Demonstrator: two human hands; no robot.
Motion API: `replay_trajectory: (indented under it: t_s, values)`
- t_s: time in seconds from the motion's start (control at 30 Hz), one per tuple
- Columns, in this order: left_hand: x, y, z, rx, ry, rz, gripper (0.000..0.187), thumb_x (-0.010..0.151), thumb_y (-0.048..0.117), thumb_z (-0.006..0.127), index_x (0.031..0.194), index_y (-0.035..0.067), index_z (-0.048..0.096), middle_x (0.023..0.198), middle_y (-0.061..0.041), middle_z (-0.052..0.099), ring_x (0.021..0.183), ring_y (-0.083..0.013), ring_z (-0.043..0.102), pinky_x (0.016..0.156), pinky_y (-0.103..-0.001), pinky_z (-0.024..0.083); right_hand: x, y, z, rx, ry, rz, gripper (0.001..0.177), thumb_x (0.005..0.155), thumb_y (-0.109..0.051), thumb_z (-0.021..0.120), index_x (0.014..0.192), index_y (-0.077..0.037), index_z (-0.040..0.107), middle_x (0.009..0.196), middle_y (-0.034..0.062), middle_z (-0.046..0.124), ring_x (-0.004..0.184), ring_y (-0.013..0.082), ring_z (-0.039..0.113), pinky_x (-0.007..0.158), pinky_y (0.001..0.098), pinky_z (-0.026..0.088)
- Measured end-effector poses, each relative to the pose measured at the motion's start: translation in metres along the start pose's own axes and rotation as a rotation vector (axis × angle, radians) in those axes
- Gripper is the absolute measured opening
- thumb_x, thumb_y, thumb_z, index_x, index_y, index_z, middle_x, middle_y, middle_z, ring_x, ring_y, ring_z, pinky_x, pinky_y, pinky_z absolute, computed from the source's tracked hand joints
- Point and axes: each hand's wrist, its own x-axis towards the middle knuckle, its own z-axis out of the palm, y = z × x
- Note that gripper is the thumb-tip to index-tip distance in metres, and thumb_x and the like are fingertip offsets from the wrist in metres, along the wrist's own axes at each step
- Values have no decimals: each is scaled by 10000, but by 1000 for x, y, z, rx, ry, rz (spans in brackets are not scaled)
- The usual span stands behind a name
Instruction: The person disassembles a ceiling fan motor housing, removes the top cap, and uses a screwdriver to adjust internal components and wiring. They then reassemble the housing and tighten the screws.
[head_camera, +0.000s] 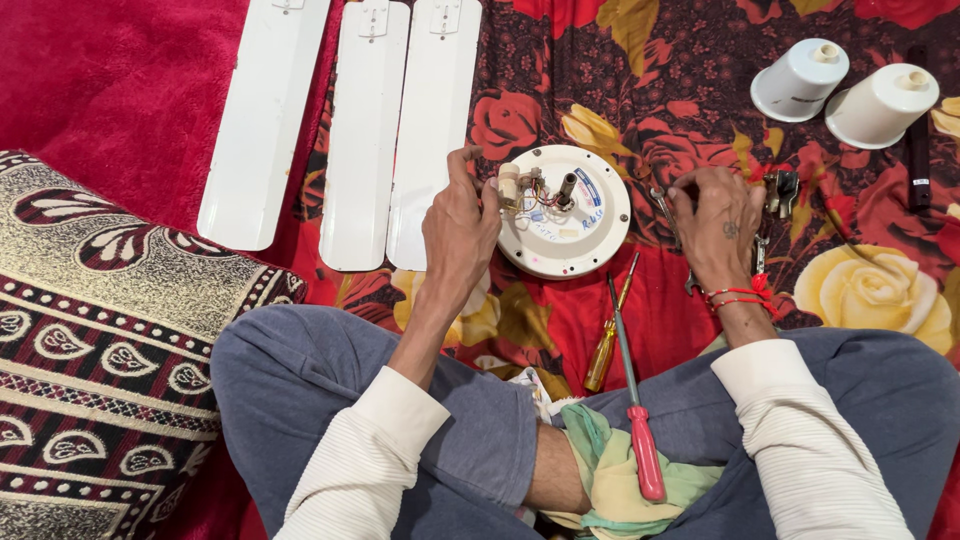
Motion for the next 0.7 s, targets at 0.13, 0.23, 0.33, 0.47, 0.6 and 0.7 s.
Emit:
replay_trajectory:
  t_s: [0.13,0.23,0.33,0.47,0.6,0.7]
  values:
    - [0,-2,-1,21,17,-6,343,997,136,569,1318,47,485,837,-162,720,750,-374,708,650,-496,509,7,-18,-14,244,-12,86,134,1026,-127,716,1066,-7,672,987,134,713,865,275,659,814,423,460]
    - [-2,-12,3,19,62,28,331,975,126,575,1281,13,517,958,-187,695,822,-361,700,703,-478,529,5,-36,-20,417,-44,110,131,1023,-97,673,1087,13,640,950,124,717,799,218,676,705,355,526]
    - [-1,-26,11,16,112,86,341,962,102,573,1275,-29,537,1073,-231,664,920,-387,683,777,-478,534,-4,-43,-26,548,-134,143,146,999,-75,574,1096,8,645,899,96,714,761,155,676,666,295,542]
    - [-1,-51,22,-26,14,-20,326,977,118,562,1260,-43,559,1051,-229,682,953,-411,683,834,-488,528,-15,-41,-25,543,-253,233,236,976,-95,520,935,0,733,785,85,695,678,163,646,612,325,509]
    - [-2,-62,30,-25,-91,-48,269,967,135,551,1167,-8,662,1056,-232,710,1010,-416,676,883,-491,523,-18,-34,-19,492,-365,263,353,1004,-277,597,883,10,762,727,67,698,666,126,661,648,308,525]
    - [-3,-62,27,19,-143,-45,271,949,147,559,1129,15,712,1059,-241,708,1012,-428,664,888,-501,509,-22,-37,-17,325,-528,405,512,999,-452,703,855,32,785,640,121,652,569,173,569,584,361,467]
